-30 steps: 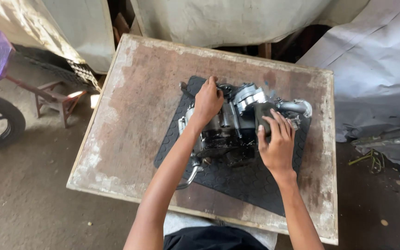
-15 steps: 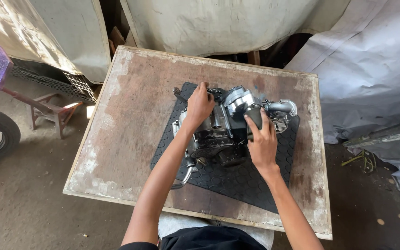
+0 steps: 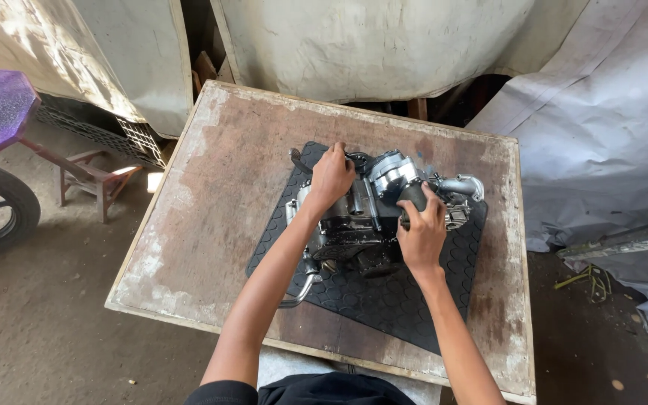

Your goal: The person assembles a motorcycle engine on a workbench, using a wrench to tighten bolts and aligning components by hand. They rotate the engine to access different sides and continue securing parts throughout the process.

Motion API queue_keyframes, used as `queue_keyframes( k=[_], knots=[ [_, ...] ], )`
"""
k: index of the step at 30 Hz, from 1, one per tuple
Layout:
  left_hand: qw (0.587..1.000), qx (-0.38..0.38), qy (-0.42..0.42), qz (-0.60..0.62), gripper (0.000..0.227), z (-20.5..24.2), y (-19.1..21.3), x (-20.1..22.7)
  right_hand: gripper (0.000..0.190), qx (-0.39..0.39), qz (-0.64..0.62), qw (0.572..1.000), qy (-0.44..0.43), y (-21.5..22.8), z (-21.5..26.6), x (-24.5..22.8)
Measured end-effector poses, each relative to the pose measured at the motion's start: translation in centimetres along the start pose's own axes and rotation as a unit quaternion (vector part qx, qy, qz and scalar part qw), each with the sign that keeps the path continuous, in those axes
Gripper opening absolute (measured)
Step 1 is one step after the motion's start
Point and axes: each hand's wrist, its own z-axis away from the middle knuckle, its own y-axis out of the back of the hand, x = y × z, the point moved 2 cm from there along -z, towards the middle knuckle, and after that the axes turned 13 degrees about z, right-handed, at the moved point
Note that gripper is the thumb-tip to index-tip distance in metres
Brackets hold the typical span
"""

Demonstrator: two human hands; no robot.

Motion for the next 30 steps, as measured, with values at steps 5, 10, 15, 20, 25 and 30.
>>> queue_keyframes(
  k=[5,10,15,20,25,30],
  knots=[
    [1.000,-0.005,-0.008,0.015,0.043,0.1,0.2,-0.3,0.039,-0.034,-0.061,0.996,-0.049,3.9,1.6,-0.9],
    [0.999,0.001,-0.014,0.035,0.043,0.6,1.2,0.0,0.032,-0.047,-0.095,0.991,-0.082,5.4,2.1,-1.4],
    [0.999,0.002,0.029,0.031,0.045,0.5,1.1,-0.7,0.012,-0.030,-0.186,0.975,-0.120,3.3,0.8,-0.9],
    [0.999,0.005,0.033,0.019,0.045,-0.5,0.1,-2.4,0.017,-0.055,-0.378,0.880,-0.284,4.8,-0.1,-2.4],
    [0.999,0.018,0.032,0.020,0.044,0.1,0.3,-1.6,0.022,-0.014,-0.551,0.722,-0.419,1.8,2.8,-1.7],
    [0.998,0.013,0.051,0.025,0.046,0.4,1.1,-1.4,0.039,-0.097,-0.467,0.808,-0.346,7.9,2.2,-2.6]
  ],
)
